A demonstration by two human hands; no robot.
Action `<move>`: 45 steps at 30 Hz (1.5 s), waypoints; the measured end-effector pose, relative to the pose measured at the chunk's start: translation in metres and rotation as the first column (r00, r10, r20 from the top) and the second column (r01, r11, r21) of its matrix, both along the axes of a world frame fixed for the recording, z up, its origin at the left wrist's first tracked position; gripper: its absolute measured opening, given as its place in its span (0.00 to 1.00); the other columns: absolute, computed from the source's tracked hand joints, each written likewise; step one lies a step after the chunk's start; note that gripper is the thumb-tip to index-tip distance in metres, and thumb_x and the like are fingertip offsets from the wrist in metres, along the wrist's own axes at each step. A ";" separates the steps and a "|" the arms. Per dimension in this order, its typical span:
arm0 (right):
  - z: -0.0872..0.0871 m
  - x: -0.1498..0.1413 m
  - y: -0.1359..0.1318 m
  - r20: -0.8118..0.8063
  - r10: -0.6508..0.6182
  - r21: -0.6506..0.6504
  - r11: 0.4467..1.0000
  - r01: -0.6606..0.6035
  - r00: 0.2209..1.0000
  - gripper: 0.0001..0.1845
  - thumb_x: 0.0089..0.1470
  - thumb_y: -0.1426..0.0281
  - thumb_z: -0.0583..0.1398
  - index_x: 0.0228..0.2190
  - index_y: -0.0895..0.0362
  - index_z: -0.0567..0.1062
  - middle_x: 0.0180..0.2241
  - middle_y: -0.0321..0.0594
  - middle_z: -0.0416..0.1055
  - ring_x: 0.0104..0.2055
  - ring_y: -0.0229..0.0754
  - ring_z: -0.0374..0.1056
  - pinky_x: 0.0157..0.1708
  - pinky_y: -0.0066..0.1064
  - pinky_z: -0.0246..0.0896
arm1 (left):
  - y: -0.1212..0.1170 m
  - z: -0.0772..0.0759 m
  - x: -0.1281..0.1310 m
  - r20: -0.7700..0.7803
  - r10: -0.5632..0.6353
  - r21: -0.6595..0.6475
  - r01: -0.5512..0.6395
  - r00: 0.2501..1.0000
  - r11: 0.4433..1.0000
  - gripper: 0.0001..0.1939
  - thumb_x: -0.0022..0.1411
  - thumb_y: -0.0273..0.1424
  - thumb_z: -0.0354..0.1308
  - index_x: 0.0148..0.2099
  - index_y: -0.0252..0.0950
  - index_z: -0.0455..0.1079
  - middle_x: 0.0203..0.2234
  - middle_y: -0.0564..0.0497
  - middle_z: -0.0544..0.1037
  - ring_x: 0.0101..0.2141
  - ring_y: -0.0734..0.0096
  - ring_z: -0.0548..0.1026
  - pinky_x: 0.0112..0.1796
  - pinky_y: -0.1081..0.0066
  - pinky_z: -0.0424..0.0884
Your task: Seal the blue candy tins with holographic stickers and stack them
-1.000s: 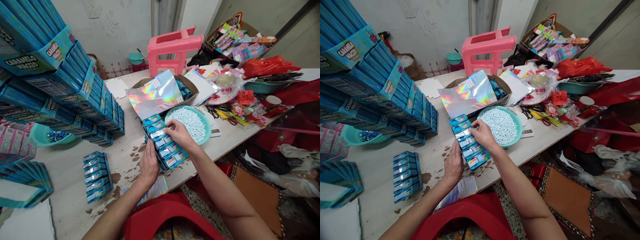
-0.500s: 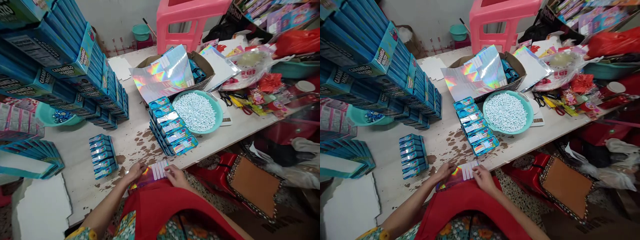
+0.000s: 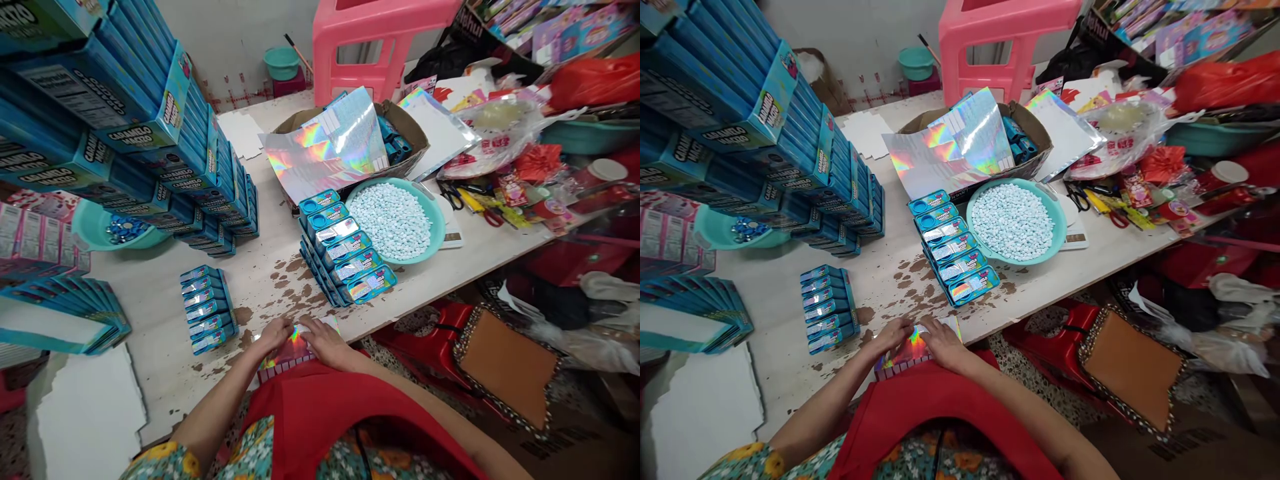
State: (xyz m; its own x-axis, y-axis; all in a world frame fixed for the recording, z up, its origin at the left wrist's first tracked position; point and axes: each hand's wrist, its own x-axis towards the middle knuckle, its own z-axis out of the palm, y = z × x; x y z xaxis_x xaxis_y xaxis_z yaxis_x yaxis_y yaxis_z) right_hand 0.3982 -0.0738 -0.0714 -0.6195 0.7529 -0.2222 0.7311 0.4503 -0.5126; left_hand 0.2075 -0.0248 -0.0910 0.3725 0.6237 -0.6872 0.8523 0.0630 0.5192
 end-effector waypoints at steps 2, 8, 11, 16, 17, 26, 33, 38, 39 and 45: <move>0.008 -0.002 0.004 -0.005 -0.031 -0.002 1.000 0.031 1.000 0.10 0.52 0.73 0.59 0.39 0.56 0.71 0.45 0.45 0.68 0.49 0.48 0.61 0.45 0.38 0.60 | -0.001 -0.002 0.002 -0.023 0.011 0.030 -0.010 1.000 1.000 0.11 0.56 0.30 0.48 0.27 0.34 0.69 0.21 0.51 0.69 0.26 0.71 0.66 0.28 0.75 0.55; 0.078 0.002 0.014 -0.238 -0.264 -0.051 0.964 0.259 0.935 0.01 0.54 0.73 0.58 0.29 0.57 0.69 0.30 0.38 0.70 0.33 0.38 0.66 0.33 0.27 0.59 | 0.001 0.040 0.008 0.101 0.205 0.191 -0.221 0.974 0.956 0.17 0.62 0.38 0.44 0.39 0.35 0.71 0.37 0.43 0.74 0.41 0.61 0.69 0.42 0.66 0.62; 0.135 0.014 0.020 -0.430 -0.308 -0.099 0.950 0.295 0.849 0.04 0.54 0.72 0.58 0.27 0.56 0.68 0.26 0.35 0.68 0.28 0.35 0.65 0.27 0.24 0.57 | 0.006 0.104 0.011 0.589 0.359 -0.004 -0.442 0.723 0.897 0.25 0.64 0.45 0.40 0.53 0.35 0.64 0.45 0.42 0.72 0.45 0.62 0.69 0.44 0.66 0.65; 0.212 0.028 0.034 -0.540 -0.316 0.067 0.908 0.414 0.780 0.04 0.56 0.71 0.56 0.29 0.56 0.69 0.27 0.37 0.69 0.30 0.37 0.64 0.31 0.27 0.57 | 0.015 0.200 0.028 0.706 0.310 -0.174 -0.268 0.637 0.948 0.15 0.60 0.41 0.53 0.38 0.34 0.70 0.29 0.50 0.74 0.30 0.73 0.70 0.30 0.75 0.67; 0.222 0.029 0.039 -0.532 -0.334 0.112 0.883 0.455 0.778 0.04 0.57 0.72 0.56 0.29 0.56 0.69 0.27 0.37 0.69 0.31 0.38 0.64 0.32 0.29 0.57 | 0.019 0.211 0.032 0.694 0.329 -0.160 -0.307 0.641 0.938 0.14 0.61 0.40 0.51 0.35 0.34 0.70 0.25 0.51 0.72 0.26 0.75 0.69 0.27 0.77 0.65; 0.235 0.047 0.157 -0.486 -0.485 0.262 0.713 0.651 0.727 0.04 0.51 0.68 0.60 0.27 0.55 0.73 0.35 0.40 0.67 0.42 0.44 0.62 0.44 0.37 0.57 | 0.110 0.229 0.062 0.778 0.273 0.102 -0.543 0.566 0.833 0.09 0.61 0.36 0.51 0.42 0.37 0.60 0.22 0.58 0.66 0.22 0.80 0.63 0.21 0.81 0.58; 0.203 0.055 0.213 -0.448 -0.555 0.187 0.708 0.681 0.701 0.04 0.46 0.71 0.61 0.22 0.56 0.73 0.35 0.39 0.63 0.42 0.42 0.61 0.46 0.36 0.56 | 0.152 0.197 0.077 0.779 0.246 0.213 -0.612 0.577 0.762 0.05 0.61 0.33 0.48 0.38 0.37 0.56 0.21 0.59 0.62 0.21 0.81 0.61 0.24 0.80 0.57; 0.194 0.056 0.215 -0.465 -0.615 0.074 0.690 0.720 0.637 0.11 0.42 0.70 0.62 0.31 0.57 0.70 0.34 0.36 0.64 0.37 0.39 0.62 0.39 0.33 0.58 | 0.144 0.176 0.087 0.763 0.287 0.258 -0.681 0.579 0.686 0.08 0.63 0.34 0.46 0.44 0.38 0.53 0.21 0.59 0.63 0.22 0.78 0.64 0.25 0.78 0.58; 0.195 0.055 0.215 -0.458 -0.625 0.062 0.687 0.724 0.632 0.13 0.41 0.70 0.62 0.33 0.57 0.69 0.33 0.35 0.65 0.36 0.39 0.62 0.38 0.33 0.59 | 0.142 0.172 0.090 0.739 0.312 0.280 -0.693 0.597 0.664 0.09 0.63 0.34 0.45 0.45 0.37 0.53 0.21 0.59 0.63 0.22 0.77 0.64 0.26 0.77 0.59; 0.204 0.064 0.217 -0.548 -0.630 -0.046 0.679 0.733 0.550 0.11 0.43 0.71 0.60 0.33 0.58 0.68 0.31 0.35 0.68 0.32 0.37 0.64 0.38 0.34 0.61 | 0.132 0.151 0.085 0.580 0.400 0.421 -0.681 0.710 0.599 0.17 0.62 0.36 0.48 0.51 0.36 0.52 0.27 0.54 0.69 0.28 0.72 0.69 0.32 0.73 0.62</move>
State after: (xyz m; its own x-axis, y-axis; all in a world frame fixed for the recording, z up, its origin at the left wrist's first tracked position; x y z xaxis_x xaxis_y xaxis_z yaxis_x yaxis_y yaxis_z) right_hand 0.4619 0.1431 0.1327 0.1218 0.9853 0.1195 0.5264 0.0379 -0.8494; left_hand 0.2928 0.1075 0.0599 -0.0377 0.9993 -0.0009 0.4696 0.0185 0.8827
